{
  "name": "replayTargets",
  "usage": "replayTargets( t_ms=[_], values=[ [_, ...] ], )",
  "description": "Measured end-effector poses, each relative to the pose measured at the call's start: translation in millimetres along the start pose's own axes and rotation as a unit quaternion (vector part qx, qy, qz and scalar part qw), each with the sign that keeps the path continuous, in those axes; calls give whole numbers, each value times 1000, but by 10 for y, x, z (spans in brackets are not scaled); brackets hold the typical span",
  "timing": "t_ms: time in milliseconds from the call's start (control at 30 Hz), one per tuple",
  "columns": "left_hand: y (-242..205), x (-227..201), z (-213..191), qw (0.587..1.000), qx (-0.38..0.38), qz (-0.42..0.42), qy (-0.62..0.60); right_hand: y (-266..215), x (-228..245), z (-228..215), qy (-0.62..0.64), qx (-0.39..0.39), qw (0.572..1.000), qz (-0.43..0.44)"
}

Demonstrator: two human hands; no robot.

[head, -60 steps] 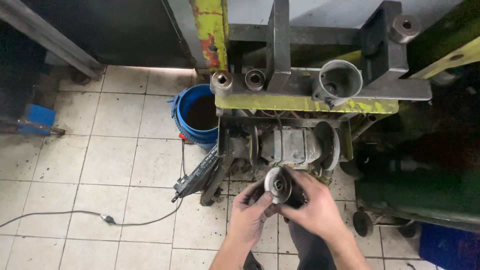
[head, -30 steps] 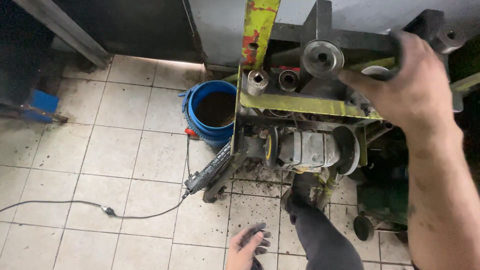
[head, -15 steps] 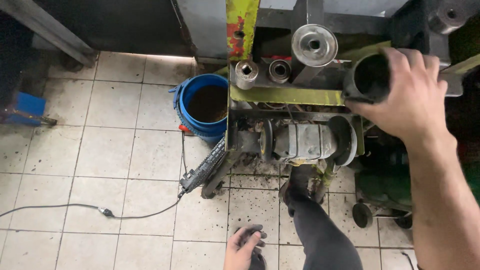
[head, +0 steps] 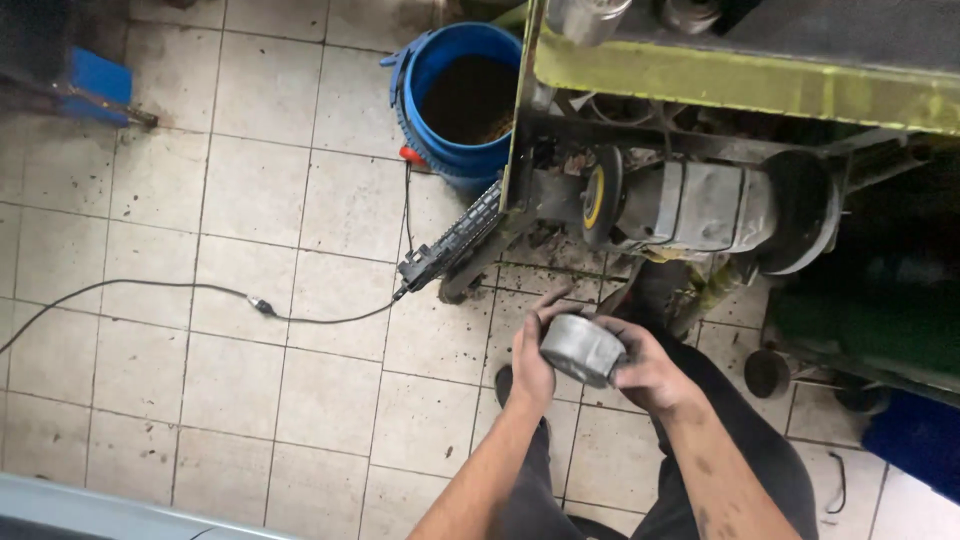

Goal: The person handles a cylindrical metal part and a larger mechanical assembly under a yellow press. They retrieve a pneumatic tool from a blue cabinet and use it to work on the assembly, then place the parts back onto the press platform.

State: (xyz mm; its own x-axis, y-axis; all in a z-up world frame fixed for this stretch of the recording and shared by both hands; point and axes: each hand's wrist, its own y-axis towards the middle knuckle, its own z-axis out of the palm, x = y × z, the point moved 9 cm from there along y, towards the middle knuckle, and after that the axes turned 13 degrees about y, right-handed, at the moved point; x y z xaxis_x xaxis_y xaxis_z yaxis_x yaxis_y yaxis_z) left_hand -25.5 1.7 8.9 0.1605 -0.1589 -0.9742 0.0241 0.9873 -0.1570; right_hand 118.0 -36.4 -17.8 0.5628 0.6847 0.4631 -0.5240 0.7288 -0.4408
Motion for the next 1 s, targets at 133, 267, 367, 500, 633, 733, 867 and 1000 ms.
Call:
replayTargets(
  t_ms=[133, 267, 367, 500, 633, 733, 867, 1000],
  values=[
    [-66, 1056, -130, 970, -107, -203, -87, 146, 28, -292, 29, -98, 992, -70],
    [-249, 1704, -360, 911, -216, -341, 83, 273, -332, -984, 55, -230, 964, -124],
    [-45, 1767, -283, 894, -234, -383, 2, 454, -442, -1396, 44, -317, 929, -187],
    [323, 1769, -175, 926, -169, -338, -28, 733, -471, -1457, 107, -359, 907, -190],
    [547, 1649, -69, 884, -180, -416, -112, 820, -299, -1377, 71, -440, 862, -241],
    [664, 1675, -92, 899, -170, -390, -101, 903, -204, -1208, 133, -451, 850, -239],
    [735, 1720, -267, 919, -190, -346, -15, 1011, -165, -1242, 147, -443, 849, -249],
    [742, 1621, -446, 929, -187, -282, 152, 1029, -234, -1138, 175, -431, 857, -221]
  ],
)
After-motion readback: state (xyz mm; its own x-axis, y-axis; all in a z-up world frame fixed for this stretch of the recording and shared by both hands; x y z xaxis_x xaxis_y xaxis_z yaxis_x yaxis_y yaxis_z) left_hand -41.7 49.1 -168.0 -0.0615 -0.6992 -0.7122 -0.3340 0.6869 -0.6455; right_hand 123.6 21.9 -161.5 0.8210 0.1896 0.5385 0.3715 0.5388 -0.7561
